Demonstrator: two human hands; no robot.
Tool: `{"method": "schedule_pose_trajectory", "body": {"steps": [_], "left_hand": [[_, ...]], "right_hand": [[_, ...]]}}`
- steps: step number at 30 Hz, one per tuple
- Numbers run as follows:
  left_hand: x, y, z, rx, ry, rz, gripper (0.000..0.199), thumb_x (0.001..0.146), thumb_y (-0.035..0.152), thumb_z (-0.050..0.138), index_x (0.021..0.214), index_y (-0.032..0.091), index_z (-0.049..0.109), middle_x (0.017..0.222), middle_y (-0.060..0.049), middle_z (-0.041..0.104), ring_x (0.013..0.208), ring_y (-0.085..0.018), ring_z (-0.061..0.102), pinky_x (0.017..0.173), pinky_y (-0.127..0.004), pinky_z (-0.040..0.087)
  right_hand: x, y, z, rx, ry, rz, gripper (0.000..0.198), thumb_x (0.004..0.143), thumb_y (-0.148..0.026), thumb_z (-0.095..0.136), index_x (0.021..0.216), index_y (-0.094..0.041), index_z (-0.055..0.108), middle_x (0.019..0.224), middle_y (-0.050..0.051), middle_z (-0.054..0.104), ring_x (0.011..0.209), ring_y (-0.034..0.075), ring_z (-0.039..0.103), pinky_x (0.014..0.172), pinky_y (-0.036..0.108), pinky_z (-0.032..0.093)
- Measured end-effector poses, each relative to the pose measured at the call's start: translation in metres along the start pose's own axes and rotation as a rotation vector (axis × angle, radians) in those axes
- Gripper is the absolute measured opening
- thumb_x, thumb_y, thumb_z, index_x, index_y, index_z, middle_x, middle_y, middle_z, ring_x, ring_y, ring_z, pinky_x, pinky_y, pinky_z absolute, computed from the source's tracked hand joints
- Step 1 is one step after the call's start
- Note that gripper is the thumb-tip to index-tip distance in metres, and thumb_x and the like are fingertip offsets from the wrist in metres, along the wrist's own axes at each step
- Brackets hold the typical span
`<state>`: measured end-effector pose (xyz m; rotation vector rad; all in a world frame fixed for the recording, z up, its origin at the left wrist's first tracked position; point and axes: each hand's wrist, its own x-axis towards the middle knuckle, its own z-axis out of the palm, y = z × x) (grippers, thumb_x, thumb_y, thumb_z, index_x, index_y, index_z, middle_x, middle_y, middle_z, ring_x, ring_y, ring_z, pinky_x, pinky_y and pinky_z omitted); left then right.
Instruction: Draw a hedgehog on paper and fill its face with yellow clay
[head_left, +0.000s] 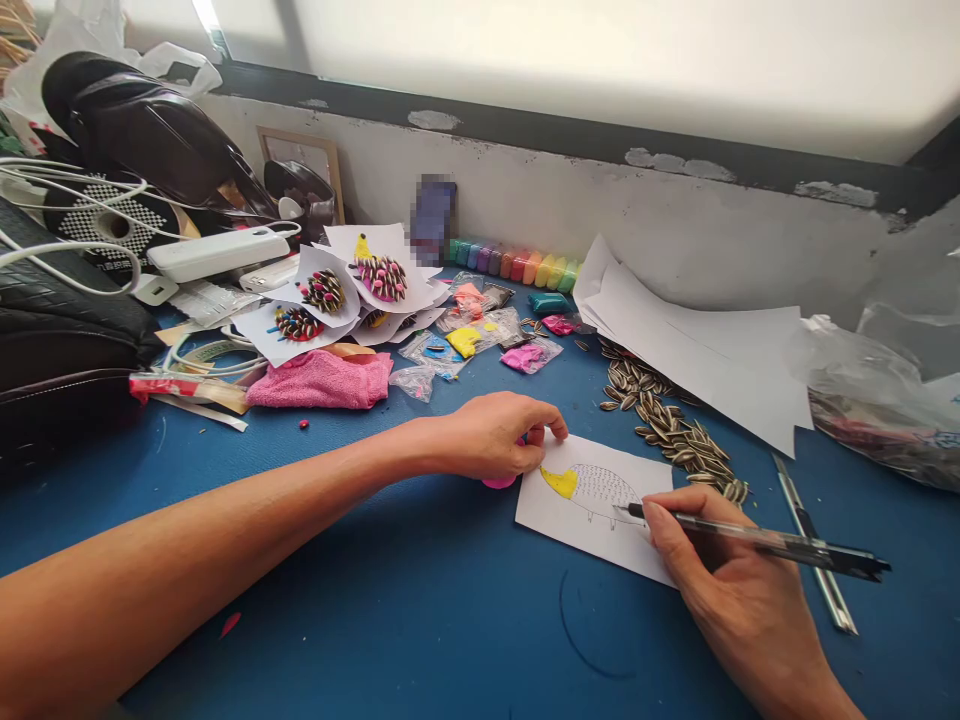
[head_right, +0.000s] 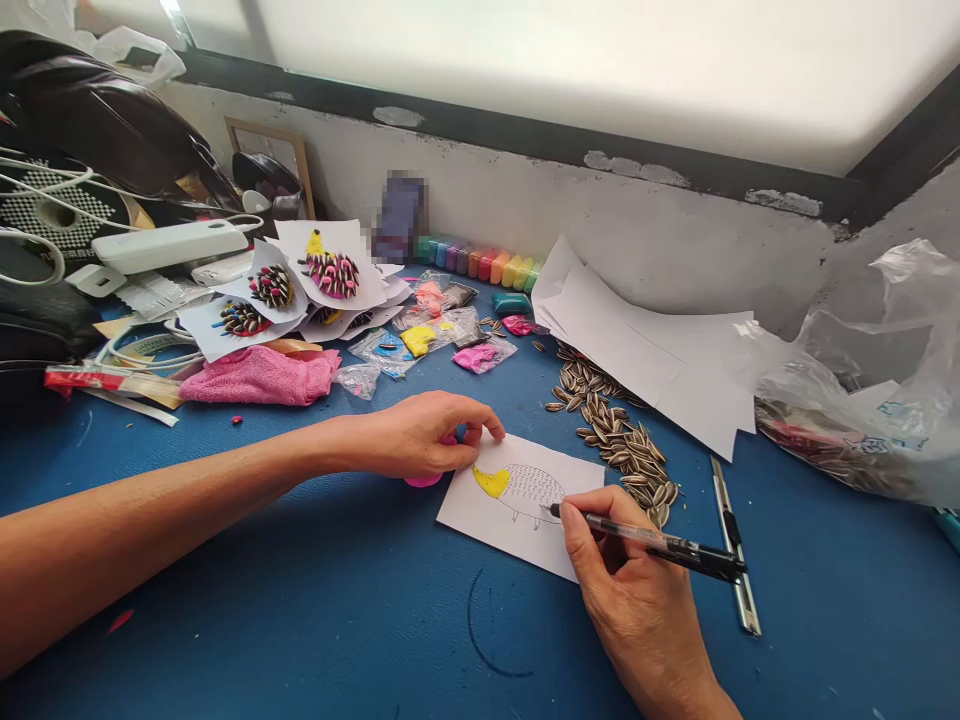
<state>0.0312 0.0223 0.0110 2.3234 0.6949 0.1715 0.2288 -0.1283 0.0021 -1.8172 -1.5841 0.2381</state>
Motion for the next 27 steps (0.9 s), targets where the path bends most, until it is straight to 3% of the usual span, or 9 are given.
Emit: {"method": "schedule_pose_trajectory", "body": {"steps": [21,27], "left_hand": [[-0.0002,0.0014,0.0001,0.004,-0.002,-0.013,0.038,0.078,0.011,0.052,0.113,0.021,0.066,0.090,0.002,0.068,0.070,-0.010,0.054,0.061,-0.020,0.034],[-0.0009,0.0027,-0.0011,0.005,-0.008,-0.016,0.039,0.078,0.011,0.052,0.113,0.020,0.066,0.090,0.002,0.068,0.071,-0.010,0.054,0.060,-0.020,0.034]], "right_hand": [[-0.0020,0.0015,-0.0014,-0.014,-0.011,0.004,0.022,0.084,-0.041,0.057,0.071,-0.025,0.064,0.061,-0.002,0.064,0.051,0.013,0.057,0.043,0.020,0.042],[-0.0018,0.0004,-0.0021,-0.034,-0.006,0.012,0.023,0.084,-0.040,0.057,0.068,-0.025,0.063,0.056,-0.003,0.061,0.046,0.012,0.054,0.040,0.021,0.040]]}}
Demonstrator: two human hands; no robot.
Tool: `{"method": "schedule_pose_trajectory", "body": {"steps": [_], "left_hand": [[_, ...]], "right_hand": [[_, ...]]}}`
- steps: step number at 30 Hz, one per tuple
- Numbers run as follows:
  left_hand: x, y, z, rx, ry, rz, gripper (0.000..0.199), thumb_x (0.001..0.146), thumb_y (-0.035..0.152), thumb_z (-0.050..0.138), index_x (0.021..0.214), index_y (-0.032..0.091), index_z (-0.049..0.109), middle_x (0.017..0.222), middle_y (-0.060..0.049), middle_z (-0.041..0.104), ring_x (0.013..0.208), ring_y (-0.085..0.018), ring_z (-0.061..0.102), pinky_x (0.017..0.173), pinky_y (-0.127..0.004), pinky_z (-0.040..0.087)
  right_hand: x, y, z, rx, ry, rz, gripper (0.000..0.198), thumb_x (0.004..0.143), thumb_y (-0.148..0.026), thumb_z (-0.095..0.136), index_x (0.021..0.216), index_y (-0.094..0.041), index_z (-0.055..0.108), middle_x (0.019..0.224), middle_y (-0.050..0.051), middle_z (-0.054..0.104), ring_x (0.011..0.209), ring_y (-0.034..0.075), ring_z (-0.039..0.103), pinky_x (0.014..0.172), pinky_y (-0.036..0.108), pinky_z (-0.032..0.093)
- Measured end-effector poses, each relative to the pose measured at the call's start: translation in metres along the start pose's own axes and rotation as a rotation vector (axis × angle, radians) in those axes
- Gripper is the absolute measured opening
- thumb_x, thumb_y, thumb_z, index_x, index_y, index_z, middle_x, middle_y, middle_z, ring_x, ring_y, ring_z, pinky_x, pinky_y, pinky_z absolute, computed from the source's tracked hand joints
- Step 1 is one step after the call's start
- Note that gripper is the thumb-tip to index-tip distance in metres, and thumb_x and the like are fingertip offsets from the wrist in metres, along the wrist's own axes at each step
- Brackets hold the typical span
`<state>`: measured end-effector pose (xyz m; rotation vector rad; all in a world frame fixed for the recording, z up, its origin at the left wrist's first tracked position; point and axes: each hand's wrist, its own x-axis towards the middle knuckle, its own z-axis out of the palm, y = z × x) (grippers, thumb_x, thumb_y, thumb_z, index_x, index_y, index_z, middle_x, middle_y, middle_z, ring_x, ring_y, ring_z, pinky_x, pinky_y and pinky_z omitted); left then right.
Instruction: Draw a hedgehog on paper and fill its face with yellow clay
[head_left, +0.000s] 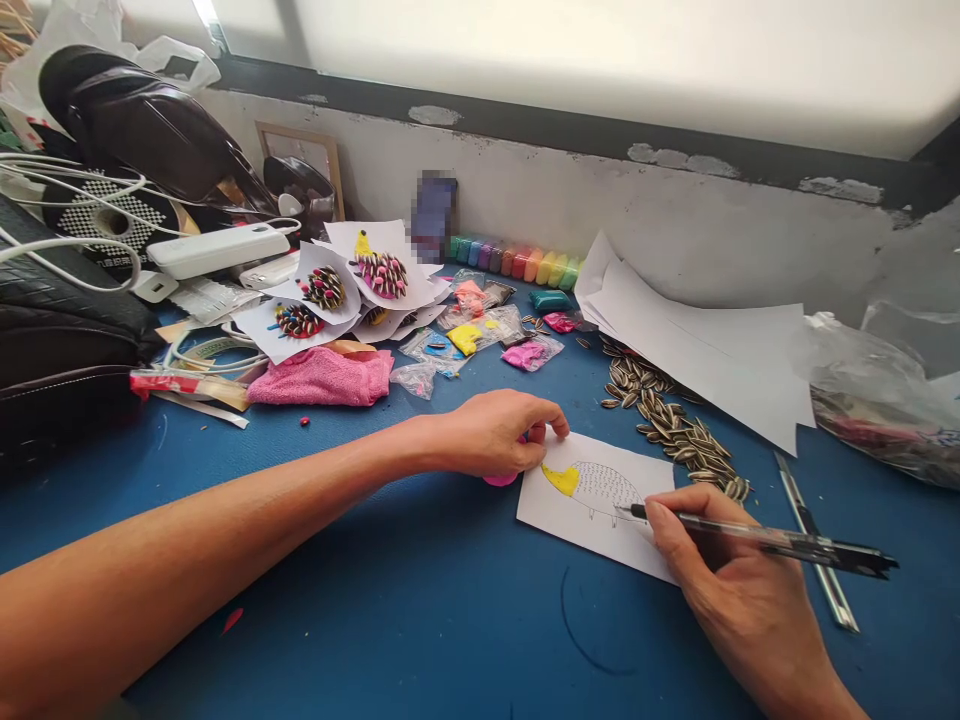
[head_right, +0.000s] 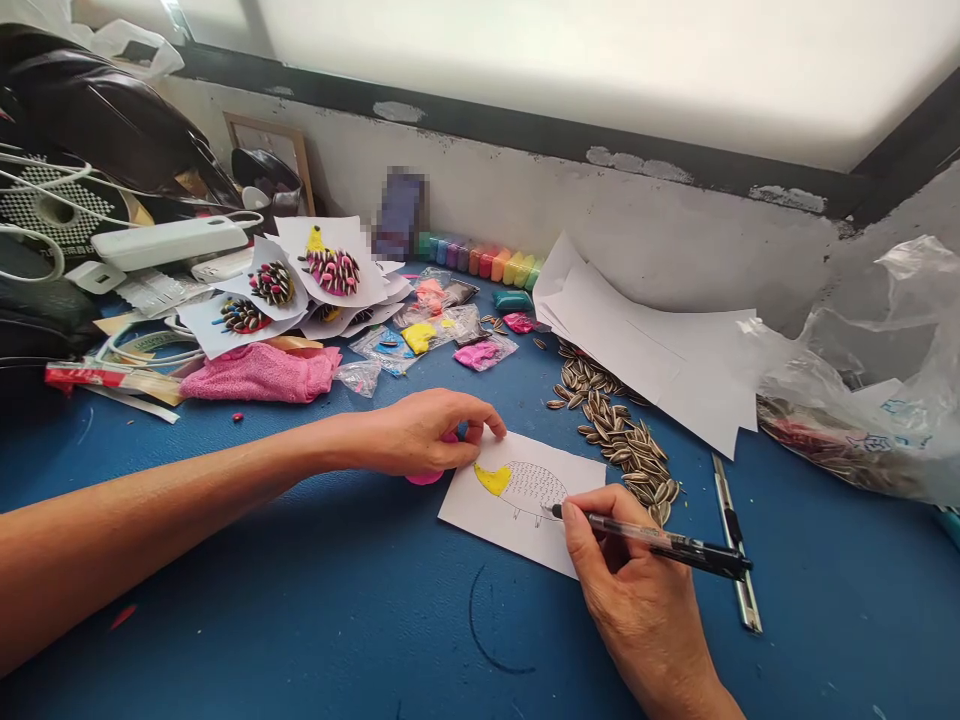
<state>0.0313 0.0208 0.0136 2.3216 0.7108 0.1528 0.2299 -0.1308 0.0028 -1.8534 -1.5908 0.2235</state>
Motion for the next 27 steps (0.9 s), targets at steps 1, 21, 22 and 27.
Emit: {"method": "schedule_pose_trajectory", "body": {"steps": [1,21,22,27], "left_hand": [[-0.0002,0.0010,-0.0005,-0.001,-0.004,-0.005,0.038,0.079,0.011,0.052,0.113,0.020,0.066,0.090,0.003,0.068,0.071,-0.010,0.054,0.061,-0.020,0.035],[0.0008,0.0015,-0.0013,0.025,-0.009,0.005,0.038,0.079,0.009,0.052,0.113,0.019,0.065,0.090,0.001,0.069,0.073,-0.012,0.056,0.061,-0.020,0.035],[0.0007,0.0014,-0.0014,0.027,-0.009,0.003,0.038,0.079,0.009,0.052,0.113,0.019,0.065,0.090,0.001,0.069,0.073,-0.011,0.056,0.061,-0.020,0.035],[0.0005,0.0004,-0.0013,0.019,-0.010,0.010,0.038,0.079,0.009,0.051,0.114,0.018,0.065,0.089,0.001,0.068,0.072,-0.011,0.055,0.062,-0.020,0.035]], "right_hand": [[0.0002,-0.0004,-0.0001,0.001,-0.002,0.001,0.023,0.084,-0.040,0.057,0.068,-0.025,0.063,0.057,-0.003,0.061,0.046,0.012,0.054,0.040,0.021,0.040],[0.0002,-0.0010,0.0017,0.049,-0.015,-0.086,0.015,0.086,-0.036,0.059,0.078,-0.025,0.066,0.070,-0.001,0.066,0.061,0.014,0.061,0.051,0.021,0.048],[0.0002,-0.0007,0.0020,0.052,-0.017,-0.085,0.016,0.086,-0.036,0.059,0.078,-0.025,0.066,0.071,-0.001,0.067,0.061,0.014,0.061,0.052,0.022,0.048],[-0.0005,0.0018,0.0033,0.064,-0.032,-0.021,0.018,0.085,-0.039,0.059,0.079,-0.024,0.066,0.069,-0.001,0.065,0.056,0.014,0.059,0.048,0.024,0.048]]}}
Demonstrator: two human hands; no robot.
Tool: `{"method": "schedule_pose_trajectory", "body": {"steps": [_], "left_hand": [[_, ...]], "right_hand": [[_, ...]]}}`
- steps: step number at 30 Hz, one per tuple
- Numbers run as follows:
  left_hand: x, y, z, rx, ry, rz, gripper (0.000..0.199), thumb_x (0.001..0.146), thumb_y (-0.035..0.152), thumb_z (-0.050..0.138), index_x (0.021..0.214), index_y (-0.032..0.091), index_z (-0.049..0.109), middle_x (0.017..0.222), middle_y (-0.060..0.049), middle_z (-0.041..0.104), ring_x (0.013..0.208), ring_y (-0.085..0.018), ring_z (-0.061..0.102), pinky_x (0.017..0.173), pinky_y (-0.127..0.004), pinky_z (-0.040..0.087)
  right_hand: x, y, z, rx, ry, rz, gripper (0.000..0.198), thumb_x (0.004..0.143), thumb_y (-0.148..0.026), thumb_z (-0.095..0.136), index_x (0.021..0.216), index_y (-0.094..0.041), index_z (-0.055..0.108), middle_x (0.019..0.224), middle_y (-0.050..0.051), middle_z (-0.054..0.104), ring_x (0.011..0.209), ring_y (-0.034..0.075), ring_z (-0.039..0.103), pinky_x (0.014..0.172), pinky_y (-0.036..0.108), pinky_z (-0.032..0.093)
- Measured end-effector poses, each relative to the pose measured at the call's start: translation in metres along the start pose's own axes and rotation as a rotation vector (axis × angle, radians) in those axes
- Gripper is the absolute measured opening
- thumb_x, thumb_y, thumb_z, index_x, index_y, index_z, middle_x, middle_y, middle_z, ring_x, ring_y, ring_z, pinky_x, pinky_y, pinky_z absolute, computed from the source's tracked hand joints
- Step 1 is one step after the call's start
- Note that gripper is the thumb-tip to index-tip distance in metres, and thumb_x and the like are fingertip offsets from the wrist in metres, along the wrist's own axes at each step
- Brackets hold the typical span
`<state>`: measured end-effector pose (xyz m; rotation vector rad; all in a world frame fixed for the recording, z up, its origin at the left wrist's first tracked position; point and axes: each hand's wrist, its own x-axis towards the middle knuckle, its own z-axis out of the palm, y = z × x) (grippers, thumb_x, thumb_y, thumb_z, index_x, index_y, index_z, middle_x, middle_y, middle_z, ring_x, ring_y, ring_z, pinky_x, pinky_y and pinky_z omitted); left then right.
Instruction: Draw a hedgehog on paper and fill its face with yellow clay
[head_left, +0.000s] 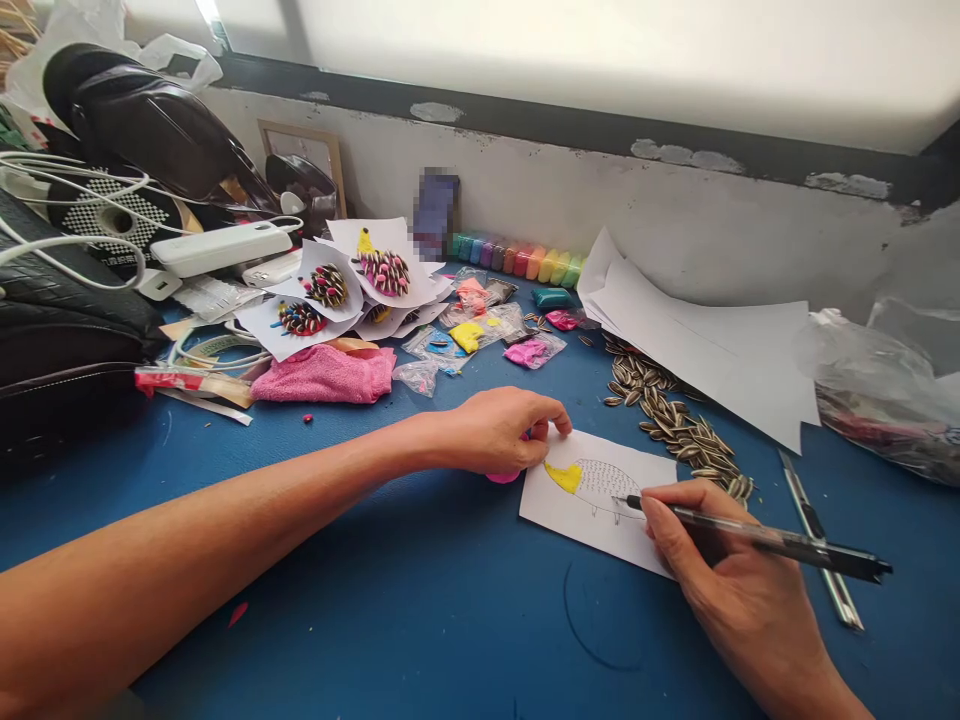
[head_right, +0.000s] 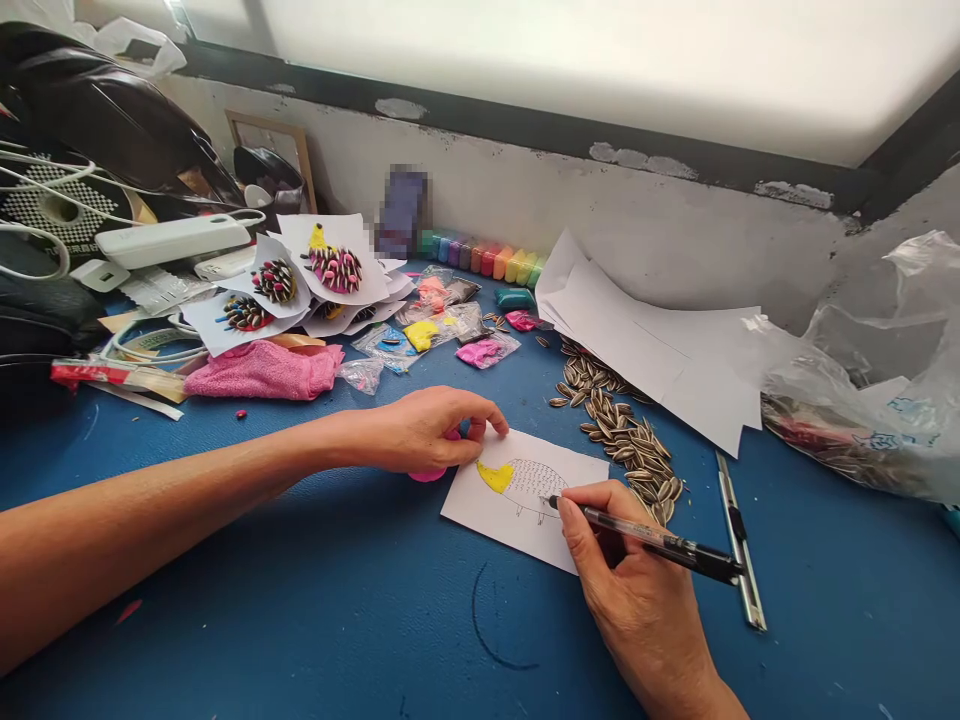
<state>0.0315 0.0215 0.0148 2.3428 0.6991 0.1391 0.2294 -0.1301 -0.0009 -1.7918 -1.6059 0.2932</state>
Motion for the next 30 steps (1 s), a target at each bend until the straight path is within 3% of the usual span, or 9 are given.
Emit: {"method": "schedule_pose_trajectory", "body": {"steps": [12,17,22,30], "left_hand": [[0.000,0.000,0.000,-0.005,0.000,-0.003,0.038,0.079,0.009,0.052,0.113,0.019,0.065,0.091,0.001,0.069,0.072,-0.011,0.055,0.061,-0.020,0.035],[0.000,0.000,0.001,-0.017,0.001,0.004,0.038,0.079,0.008,0.052,0.113,0.018,0.065,0.089,0.001,0.068,0.071,-0.011,0.054,0.061,-0.020,0.035],[-0.001,0.000,0.001,-0.027,0.012,-0.010,0.038,0.078,0.010,0.052,0.113,0.019,0.066,0.091,0.001,0.068,0.070,-0.010,0.054,0.060,-0.020,0.034],[0.000,0.000,0.001,-0.010,0.006,-0.016,0.039,0.078,0.010,0.052,0.113,0.020,0.065,0.091,0.002,0.068,0.073,-0.011,0.055,0.061,-0.021,0.035]], "right_hand": [[0.001,-0.003,-0.002,0.021,0.007,-0.016,0.018,0.084,-0.039,0.059,0.074,-0.025,0.065,0.068,0.000,0.066,0.056,0.015,0.061,0.048,0.024,0.048],[-0.001,-0.003,-0.004,0.011,0.058,0.073,0.020,0.082,-0.043,0.061,0.073,-0.026,0.065,0.057,-0.003,0.062,0.047,0.013,0.058,0.041,0.023,0.045],[-0.001,-0.013,-0.005,0.036,0.074,0.145,0.022,0.081,-0.047,0.061,0.074,-0.026,0.065,0.055,-0.002,0.063,0.047,0.015,0.062,0.044,0.024,0.051],[-0.002,-0.014,0.005,-0.078,0.098,0.075,0.025,0.085,-0.046,0.056,0.073,-0.025,0.063,0.052,-0.003,0.057,0.040,0.012,0.049,0.035,0.025,0.036]]}}
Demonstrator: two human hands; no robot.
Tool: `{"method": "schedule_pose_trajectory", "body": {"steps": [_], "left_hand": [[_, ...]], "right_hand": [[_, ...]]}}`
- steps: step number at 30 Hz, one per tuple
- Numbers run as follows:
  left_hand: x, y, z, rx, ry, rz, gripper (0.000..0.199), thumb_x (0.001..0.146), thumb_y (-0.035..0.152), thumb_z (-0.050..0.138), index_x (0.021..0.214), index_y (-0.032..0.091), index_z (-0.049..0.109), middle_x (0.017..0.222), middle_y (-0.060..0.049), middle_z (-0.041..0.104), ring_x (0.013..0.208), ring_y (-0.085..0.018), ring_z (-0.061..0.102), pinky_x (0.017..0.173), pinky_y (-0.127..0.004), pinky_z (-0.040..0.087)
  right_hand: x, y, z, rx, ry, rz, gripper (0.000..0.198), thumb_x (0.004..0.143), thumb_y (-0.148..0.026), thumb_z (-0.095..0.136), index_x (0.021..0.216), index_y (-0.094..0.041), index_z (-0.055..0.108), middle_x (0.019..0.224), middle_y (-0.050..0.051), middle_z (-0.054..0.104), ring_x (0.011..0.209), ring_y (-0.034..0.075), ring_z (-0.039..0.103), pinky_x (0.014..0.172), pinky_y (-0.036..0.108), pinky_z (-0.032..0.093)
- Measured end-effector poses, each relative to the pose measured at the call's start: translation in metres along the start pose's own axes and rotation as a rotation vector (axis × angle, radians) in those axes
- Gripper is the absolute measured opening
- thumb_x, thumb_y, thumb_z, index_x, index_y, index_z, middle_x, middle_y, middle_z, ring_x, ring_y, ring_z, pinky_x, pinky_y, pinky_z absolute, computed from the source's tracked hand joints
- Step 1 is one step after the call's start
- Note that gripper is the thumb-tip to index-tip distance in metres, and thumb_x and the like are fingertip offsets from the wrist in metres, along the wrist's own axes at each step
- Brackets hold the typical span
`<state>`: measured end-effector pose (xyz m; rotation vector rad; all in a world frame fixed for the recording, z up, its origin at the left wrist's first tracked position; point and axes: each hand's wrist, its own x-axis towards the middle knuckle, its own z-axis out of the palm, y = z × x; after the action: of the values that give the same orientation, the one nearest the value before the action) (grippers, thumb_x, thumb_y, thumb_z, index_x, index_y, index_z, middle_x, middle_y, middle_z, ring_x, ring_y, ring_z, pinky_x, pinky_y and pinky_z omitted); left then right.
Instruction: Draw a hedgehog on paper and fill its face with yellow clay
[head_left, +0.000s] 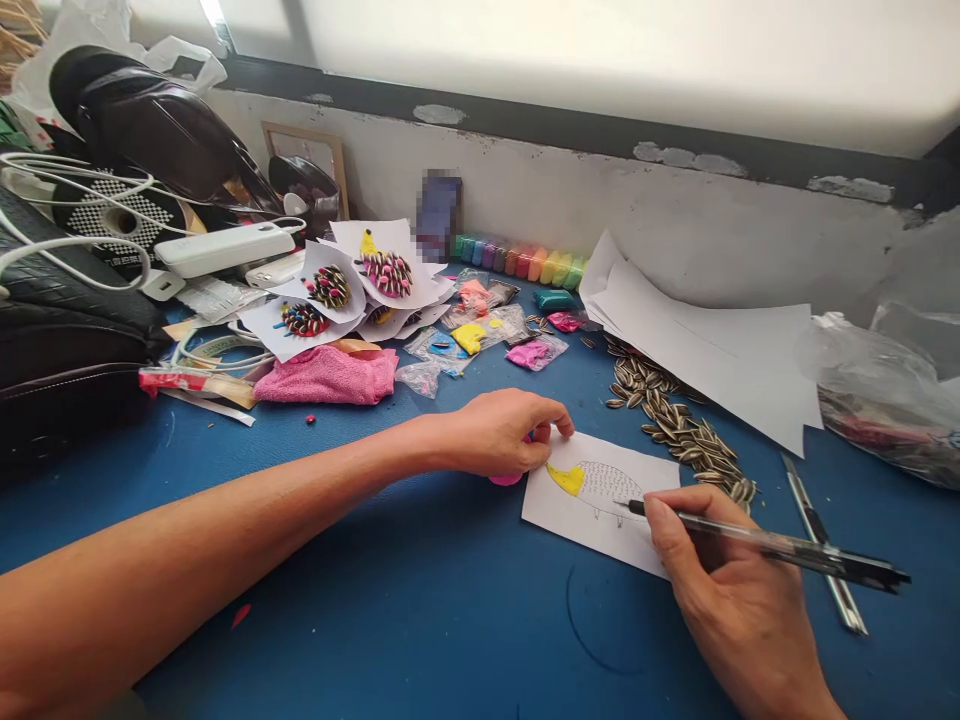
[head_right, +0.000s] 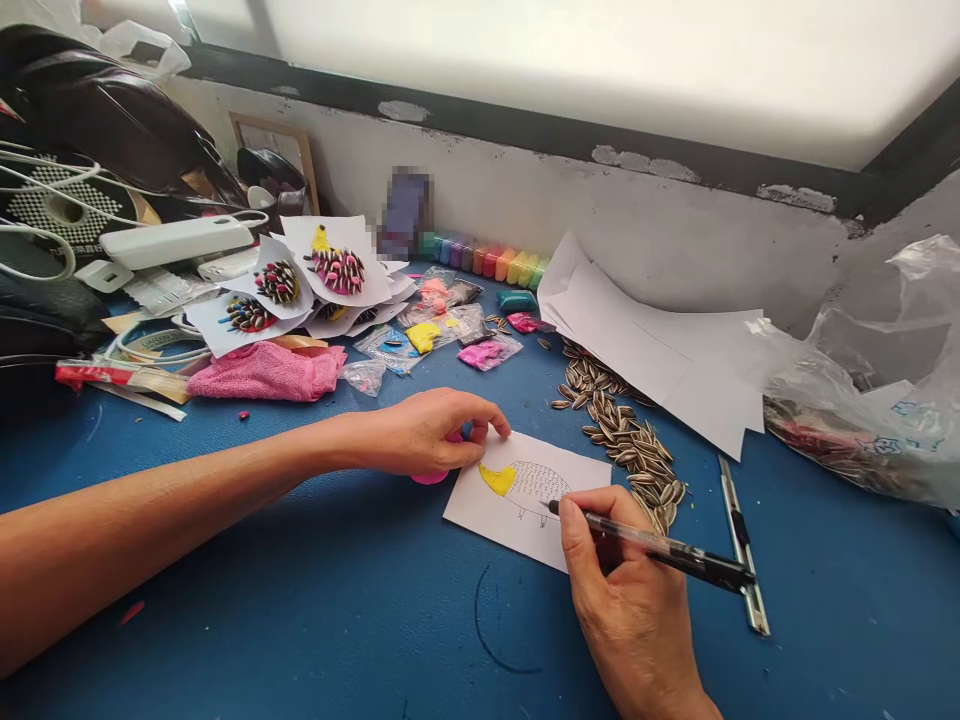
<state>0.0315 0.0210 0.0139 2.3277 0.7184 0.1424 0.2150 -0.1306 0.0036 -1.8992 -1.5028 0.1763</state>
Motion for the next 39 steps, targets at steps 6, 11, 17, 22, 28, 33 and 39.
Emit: {"method": "schedule_pose_trajectory", "body": {"steps": [6,11,17,22,28,33,39], "left_hand": [[-0.0003,0.0006,-0.0008,0.004,-0.003,-0.010,0.038,0.078,0.011,0.053,0.113,0.021,0.065,0.094,0.002,0.068,0.073,-0.011,0.055,0.061,-0.021,0.035],[-0.0007,0.0008,-0.0006,0.002,0.004,0.003,0.038,0.079,0.011,0.052,0.113,0.020,0.066,0.093,0.001,0.069,0.073,-0.011,0.056,0.061,-0.020,0.035],[0.0002,-0.0020,0.0006,-0.007,0.018,0.023,0.038,0.078,0.011,0.052,0.112,0.020,0.066,0.091,0.001,0.069,0.071,-0.011,0.055,0.061,-0.020,0.035],[-0.0003,-0.0015,0.0004,-0.004,0.013,0.004,0.037,0.079,0.012,0.052,0.112,0.021,0.066,0.093,0.002,0.068,0.070,-0.010,0.055,0.060,-0.020,0.035],[-0.0005,0.0009,-0.0001,-0.002,0.004,-0.012,0.037,0.079,0.011,0.053,0.112,0.020,0.066,0.091,0.003,0.068,0.070,-0.010,0.054,0.059,-0.020,0.035],[0.0005,0.0009,-0.0007,-0.004,0.004,-0.014,0.037,0.079,0.011,0.053,0.113,0.020,0.066,0.093,0.002,0.068,0.069,-0.010,0.054,0.059,-0.020,0.034],[-0.0003,0.0005,0.0003,0.003,0.000,-0.008,0.039,0.079,0.010,0.052,0.113,0.020,0.065,0.092,0.002,0.069,0.072,-0.011,0.055,0.061,-0.020,0.034]], "right_hand": [[-0.0014,0.0093,0.0032,-0.007,-0.078,-0.014,0.025,0.088,-0.047,0.055,0.079,-0.025,0.063,0.054,-0.004,0.057,0.043,0.012,0.050,0.037,0.023,0.037],[-0.0019,0.0045,0.0025,0.020,-0.070,-0.015,0.024,0.088,-0.046,0.055,0.078,-0.025,0.063,0.053,-0.004,0.055,0.043,0.012,0.049,0.037,0.023,0.036],[-0.0009,0.0064,0.0026,-0.009,-0.073,-0.042,0.023,0.089,-0.044,0.055,0.078,-0.025,0.063,0.052,-0.005,0.055,0.042,0.011,0.049,0.038,0.022,0.038],[-0.0003,0.0021,0.0026,0.002,-0.024,-0.038,0.023,0.086,-0.043,0.056,0.075,-0.024,0.063,0.054,-0.004,0.059,0.043,0.012,0.053,0.039,0.022,0.040],[-0.0002,0.0025,0.0032,-0.004,-0.040,-0.057,0.023,0.087,-0.043,0.055,0.075,-0.025,0.063,0.052,-0.005,0.055,0.042,0.011,0.050,0.038,0.021,0.037],[-0.0003,0.0035,0.0042,0.003,-0.019,-0.056,0.023,0.087,-0.042,0.056,0.073,-0.025,0.061,0.050,-0.005,0.053,0.040,0.010,0.047,0.036,0.021,0.035],[0.0000,0.0025,0.0035,0.094,-0.061,-0.029,0.022,0.086,-0.043,0.058,0.075,-0.025,0.064,0.051,-0.005,0.056,0.042,0.011,0.053,0.038,0.021,0.042]]}}
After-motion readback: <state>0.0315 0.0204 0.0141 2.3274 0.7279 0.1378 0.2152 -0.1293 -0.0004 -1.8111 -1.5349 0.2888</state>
